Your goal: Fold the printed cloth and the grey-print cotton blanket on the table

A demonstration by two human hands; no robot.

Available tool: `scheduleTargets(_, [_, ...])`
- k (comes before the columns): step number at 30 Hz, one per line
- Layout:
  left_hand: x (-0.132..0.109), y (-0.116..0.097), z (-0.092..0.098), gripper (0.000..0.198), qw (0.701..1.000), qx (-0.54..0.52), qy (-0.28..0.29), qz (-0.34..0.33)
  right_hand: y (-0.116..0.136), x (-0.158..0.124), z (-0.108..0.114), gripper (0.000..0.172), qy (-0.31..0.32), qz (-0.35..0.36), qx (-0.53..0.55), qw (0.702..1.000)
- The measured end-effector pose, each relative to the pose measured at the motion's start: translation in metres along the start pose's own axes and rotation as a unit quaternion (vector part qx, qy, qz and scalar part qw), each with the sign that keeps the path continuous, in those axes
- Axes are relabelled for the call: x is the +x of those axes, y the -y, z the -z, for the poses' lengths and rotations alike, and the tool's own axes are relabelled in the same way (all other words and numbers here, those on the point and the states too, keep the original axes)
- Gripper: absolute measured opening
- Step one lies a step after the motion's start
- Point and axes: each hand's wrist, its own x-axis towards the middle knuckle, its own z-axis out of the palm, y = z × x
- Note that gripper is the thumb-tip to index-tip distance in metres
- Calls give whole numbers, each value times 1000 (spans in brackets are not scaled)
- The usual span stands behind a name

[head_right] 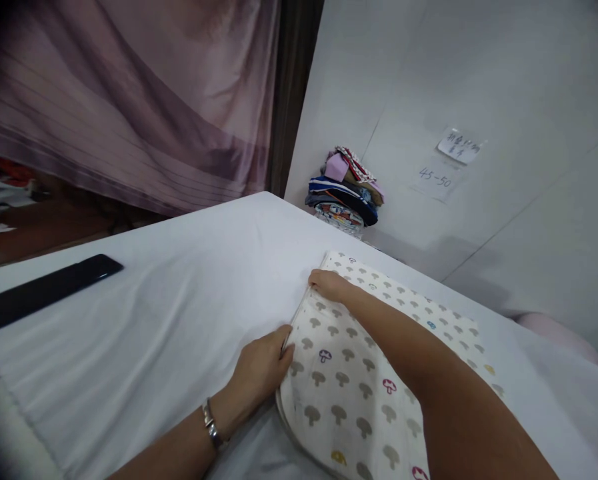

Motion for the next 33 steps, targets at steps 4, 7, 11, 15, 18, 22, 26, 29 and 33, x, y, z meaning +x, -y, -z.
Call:
scheduleTargets(4, [1, 2, -3, 19, 1000, 10, -16, -10, -1, 3, -3, 17, 0, -12, 6, 1000])
scheduleTargets(7, [2, 4, -6, 20, 1000, 19, -24, -8, -1, 4, -3, 17, 7, -19, 6, 1000])
scheduleTargets(11, [4, 5, -7, 20, 1000, 1, -31, 2, -1, 4, -1, 20, 23, -19, 1, 1000])
scheduleTargets(15, [5, 6, -6, 20, 999, -25, -33, 5, 1, 5, 1, 29, 41, 3, -4, 999])
scheduleTargets(18, [6, 5, -6, 19, 999, -36, -33, 11, 3, 7, 1, 29, 54, 21, -9, 998])
scheduleTargets(22, [7, 5, -7, 15, 999, -27, -37, 17, 4, 9, 1, 25, 63, 27, -19, 997])
scheduleTargets(26, [7, 6, -7, 13, 998, 3, -49, 26, 5, 9, 3, 21, 63, 6, -33, 997])
scheduleTargets(29, [6, 5, -6, 13, 998, 15, -50, 25, 7, 8, 6, 21, 64, -11, -40, 997])
scheduleTargets(33, [5, 4, -6, 10, 998, 23, -64, 16, 8, 6, 7, 29, 75, -3, -41, 996])
